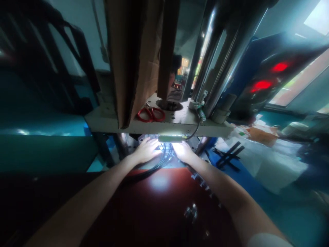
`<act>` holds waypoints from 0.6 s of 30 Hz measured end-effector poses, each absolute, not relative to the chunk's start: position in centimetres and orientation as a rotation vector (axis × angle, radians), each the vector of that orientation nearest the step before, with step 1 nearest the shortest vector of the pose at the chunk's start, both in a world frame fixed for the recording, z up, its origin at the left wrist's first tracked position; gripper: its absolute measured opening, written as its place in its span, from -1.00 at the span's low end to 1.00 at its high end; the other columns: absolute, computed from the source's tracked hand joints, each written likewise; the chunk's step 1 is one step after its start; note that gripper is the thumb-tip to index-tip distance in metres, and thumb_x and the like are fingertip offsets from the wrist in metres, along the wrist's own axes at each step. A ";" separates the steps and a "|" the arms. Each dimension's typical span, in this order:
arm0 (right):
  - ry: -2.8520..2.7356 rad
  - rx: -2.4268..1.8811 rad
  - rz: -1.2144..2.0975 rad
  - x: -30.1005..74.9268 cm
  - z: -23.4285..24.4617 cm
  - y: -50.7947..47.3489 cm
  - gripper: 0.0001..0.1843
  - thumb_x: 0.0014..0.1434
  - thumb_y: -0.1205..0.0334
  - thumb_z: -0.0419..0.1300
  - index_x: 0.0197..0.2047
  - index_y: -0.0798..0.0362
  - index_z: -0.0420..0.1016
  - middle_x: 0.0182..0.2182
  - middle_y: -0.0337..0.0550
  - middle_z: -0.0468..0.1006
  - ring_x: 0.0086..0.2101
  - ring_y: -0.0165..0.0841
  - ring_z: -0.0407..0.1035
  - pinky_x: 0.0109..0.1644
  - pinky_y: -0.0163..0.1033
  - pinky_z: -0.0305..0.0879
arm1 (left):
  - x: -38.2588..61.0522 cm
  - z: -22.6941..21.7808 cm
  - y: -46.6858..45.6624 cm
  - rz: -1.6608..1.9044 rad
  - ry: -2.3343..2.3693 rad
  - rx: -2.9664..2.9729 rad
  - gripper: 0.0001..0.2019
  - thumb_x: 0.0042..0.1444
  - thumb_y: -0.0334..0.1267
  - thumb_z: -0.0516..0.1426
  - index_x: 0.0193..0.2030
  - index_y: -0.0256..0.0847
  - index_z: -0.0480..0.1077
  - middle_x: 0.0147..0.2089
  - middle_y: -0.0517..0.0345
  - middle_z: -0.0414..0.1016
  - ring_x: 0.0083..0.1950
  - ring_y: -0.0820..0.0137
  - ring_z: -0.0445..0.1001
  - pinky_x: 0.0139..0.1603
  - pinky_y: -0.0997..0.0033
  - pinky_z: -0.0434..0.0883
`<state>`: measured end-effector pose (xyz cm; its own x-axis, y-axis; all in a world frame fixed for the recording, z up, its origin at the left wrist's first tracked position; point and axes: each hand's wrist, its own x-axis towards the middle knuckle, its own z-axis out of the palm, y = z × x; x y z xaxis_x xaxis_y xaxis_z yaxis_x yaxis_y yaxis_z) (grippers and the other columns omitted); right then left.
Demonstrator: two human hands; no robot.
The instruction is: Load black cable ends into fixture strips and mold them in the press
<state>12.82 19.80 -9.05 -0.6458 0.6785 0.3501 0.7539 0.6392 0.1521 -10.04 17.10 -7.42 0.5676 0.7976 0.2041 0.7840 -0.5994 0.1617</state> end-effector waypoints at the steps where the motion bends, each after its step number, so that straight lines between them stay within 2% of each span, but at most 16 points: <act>1: -2.612 -1.147 -0.420 12.9 -9.1 19.8 -0.67 0.23 0.40 -0.07 -0.08 0.21 0.47 -0.16 0.08 0.53 -0.09 -0.21 0.36 0.08 -0.10 0.22 | -9.6 -7.1 17.1 0.446 1.369 2.747 -0.55 0.20 -0.10 -0.08 0.16 -0.24 0.26 0.21 -0.06 0.28 0.26 0.24 0.17 0.30 0.13 -0.05; 4: -2.644 -1.120 -0.420 13.2 -9.1 19.9 -0.65 0.22 0.41 -0.07 -0.03 0.22 0.45 -0.14 0.09 0.52 -0.09 -0.22 0.36 0.06 -0.11 0.23 | -8.1 -6.3 17.1 0.539 1.288 2.795 -0.59 0.19 -0.07 -0.04 0.06 -0.23 0.35 0.13 -0.03 0.37 0.22 0.21 0.20 0.27 0.15 0.03; 11: -2.656 -1.128 -0.423 13.3 -8.6 19.6 -0.60 0.18 0.41 -0.03 0.05 0.24 0.39 -0.07 0.11 0.50 -0.03 -0.18 0.33 0.03 -0.16 0.24 | -7.4 -6.9 17.9 0.642 1.263 2.751 -0.53 0.15 -0.03 0.01 0.13 -0.25 0.27 0.15 -0.05 0.33 0.07 0.24 0.35 0.15 0.22 0.24; 15: -2.676 -1.140 -0.390 13.0 -8.3 19.6 -0.59 0.15 0.42 -0.03 0.05 0.23 0.40 -0.10 0.11 0.52 -0.05 -0.18 0.35 0.02 -0.15 0.25 | -7.6 -7.6 18.2 0.667 1.299 2.694 -0.54 0.17 -0.04 -0.01 0.13 -0.24 0.28 0.17 -0.05 0.31 0.07 0.24 0.34 0.17 0.18 0.23; 18: -2.694 -1.152 -0.330 12.7 -8.2 19.6 -0.60 0.18 0.39 -0.06 0.04 0.18 0.41 -0.12 0.08 0.53 -0.08 -0.18 0.37 0.02 -0.11 0.25 | -7.4 -7.5 18.2 0.661 1.303 2.688 -0.55 0.18 -0.05 -0.02 0.14 -0.20 0.28 0.20 -0.01 0.29 0.15 0.24 0.27 0.22 0.18 0.18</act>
<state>12.71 19.64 -8.19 -0.6787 0.6860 0.2623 0.7290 0.6725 0.1277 -7.41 18.25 -7.49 0.5446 0.7648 0.3442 0.7296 -0.6344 0.2553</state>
